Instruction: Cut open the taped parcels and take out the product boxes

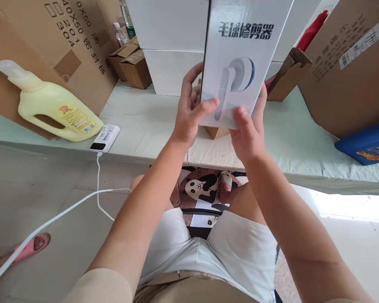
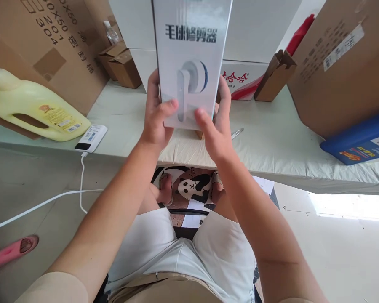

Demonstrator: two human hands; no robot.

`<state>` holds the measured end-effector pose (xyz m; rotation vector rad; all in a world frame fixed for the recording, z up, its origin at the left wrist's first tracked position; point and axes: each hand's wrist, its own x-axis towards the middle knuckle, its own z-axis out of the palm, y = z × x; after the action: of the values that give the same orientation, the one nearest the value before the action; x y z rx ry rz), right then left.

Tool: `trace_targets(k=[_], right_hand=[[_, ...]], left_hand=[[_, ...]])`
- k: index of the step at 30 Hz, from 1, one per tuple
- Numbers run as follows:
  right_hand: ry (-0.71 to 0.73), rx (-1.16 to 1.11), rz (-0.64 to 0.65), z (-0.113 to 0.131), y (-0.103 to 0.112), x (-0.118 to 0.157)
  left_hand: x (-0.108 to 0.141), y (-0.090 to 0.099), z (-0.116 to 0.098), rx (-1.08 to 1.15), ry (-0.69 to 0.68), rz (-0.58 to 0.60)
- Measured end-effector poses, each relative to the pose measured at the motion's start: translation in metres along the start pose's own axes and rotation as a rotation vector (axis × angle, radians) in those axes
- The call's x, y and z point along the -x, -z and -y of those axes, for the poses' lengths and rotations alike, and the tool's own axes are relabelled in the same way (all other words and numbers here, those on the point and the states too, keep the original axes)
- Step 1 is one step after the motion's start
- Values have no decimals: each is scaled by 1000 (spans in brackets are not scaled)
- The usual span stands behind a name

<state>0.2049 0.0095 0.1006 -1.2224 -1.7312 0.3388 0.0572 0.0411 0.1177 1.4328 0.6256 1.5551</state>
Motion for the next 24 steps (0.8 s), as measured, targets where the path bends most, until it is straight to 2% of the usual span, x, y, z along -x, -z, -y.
trace_targets(k=[2,3,6,9,11,13,17,21,24], right_hand=[[-61,-156,-63,-6,1,24],[-118,-267,-99,-14,0,41],[-391,-529,-181,-50,8,101],[-685,-559,-372,-99,38,140],[-814,-485,-498,-133,69,144],[-904,-348,-514,-165,99,134],[-1031,136,-376,-220,142,92],[-1036,349,-325,-274,158,41],[-918,415,-222,-321,161,-6]], left_hand=[[17,3,12,-63,53,13],[27,6,24,-105,86,59],[52,23,74,-255,141,230],[52,36,125,-399,243,217],[42,42,150,-486,292,159],[32,43,167,-558,321,117],[20,41,189,-724,300,131],[13,41,201,-860,235,139],[6,46,206,-990,208,179]])
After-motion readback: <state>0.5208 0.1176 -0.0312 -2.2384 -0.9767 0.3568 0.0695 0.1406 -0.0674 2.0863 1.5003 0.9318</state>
